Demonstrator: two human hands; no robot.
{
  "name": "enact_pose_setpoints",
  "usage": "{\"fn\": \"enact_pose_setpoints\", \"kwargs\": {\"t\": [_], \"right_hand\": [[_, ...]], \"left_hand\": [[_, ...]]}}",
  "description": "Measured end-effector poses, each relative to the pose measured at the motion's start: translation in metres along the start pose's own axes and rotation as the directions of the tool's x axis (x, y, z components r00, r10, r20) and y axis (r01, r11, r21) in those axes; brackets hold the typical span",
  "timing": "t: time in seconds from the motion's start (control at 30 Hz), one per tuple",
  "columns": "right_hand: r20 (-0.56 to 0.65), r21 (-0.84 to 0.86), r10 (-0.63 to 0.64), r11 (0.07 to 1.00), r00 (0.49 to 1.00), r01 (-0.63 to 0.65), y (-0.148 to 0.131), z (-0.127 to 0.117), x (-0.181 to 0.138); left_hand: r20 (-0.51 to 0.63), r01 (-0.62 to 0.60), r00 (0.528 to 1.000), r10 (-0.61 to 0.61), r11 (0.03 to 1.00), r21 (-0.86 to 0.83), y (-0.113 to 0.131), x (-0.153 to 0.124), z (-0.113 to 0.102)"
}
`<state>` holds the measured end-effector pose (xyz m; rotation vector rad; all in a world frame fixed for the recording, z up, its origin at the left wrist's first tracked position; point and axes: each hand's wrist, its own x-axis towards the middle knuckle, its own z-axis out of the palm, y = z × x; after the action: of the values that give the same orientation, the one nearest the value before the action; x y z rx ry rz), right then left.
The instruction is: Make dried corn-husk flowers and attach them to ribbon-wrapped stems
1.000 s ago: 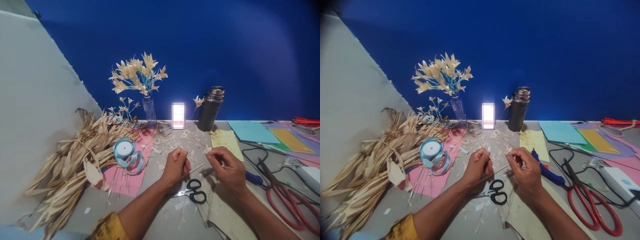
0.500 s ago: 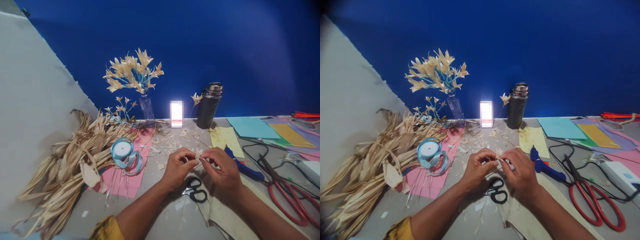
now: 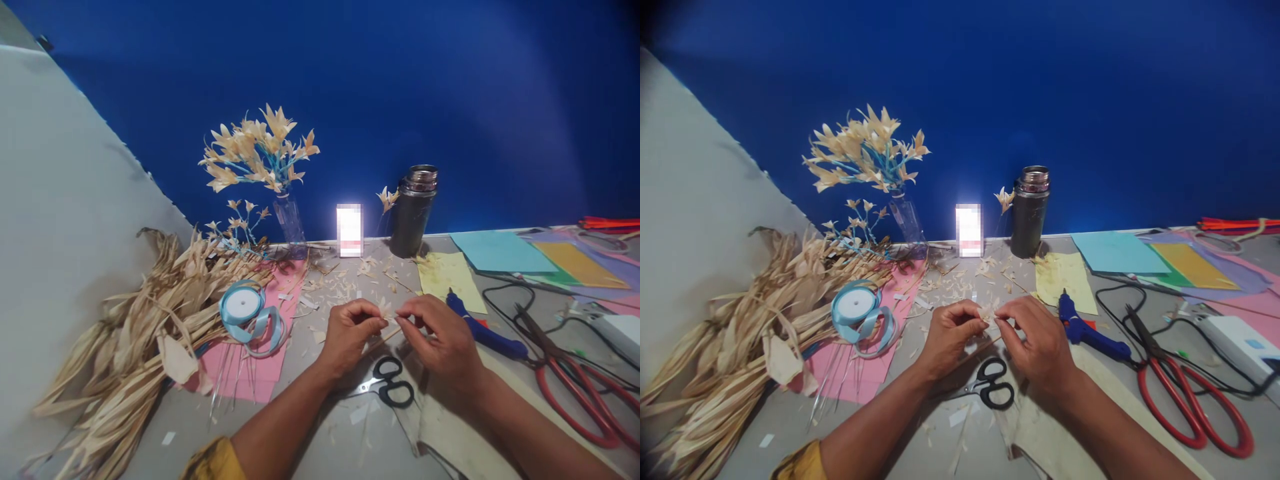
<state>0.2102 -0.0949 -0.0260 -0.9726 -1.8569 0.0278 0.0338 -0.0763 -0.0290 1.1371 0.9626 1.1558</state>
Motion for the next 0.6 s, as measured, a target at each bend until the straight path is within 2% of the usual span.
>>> {"fn": "enact_pose_setpoints", "kwargs": {"t": [0.2, 0.6], "right_hand": [[0.021, -0.017, -0.013, 1.000, 1.000, 0.014, 0.0023, 0.0002, -0.0010], [0.072, -0.018, 0.002, 1.000, 0.997, -0.001, 0.0033, 0.0025, -0.0013]], "left_hand": [[0.006, 0.055, 0.998, -0.055, 0.998, -0.002, 0.0040, -0.0023, 0.0011], [0.016, 0.052, 0.998, -0.053, 0.998, 0.026, 0.0055, -0.0033, 0.0045]]}}
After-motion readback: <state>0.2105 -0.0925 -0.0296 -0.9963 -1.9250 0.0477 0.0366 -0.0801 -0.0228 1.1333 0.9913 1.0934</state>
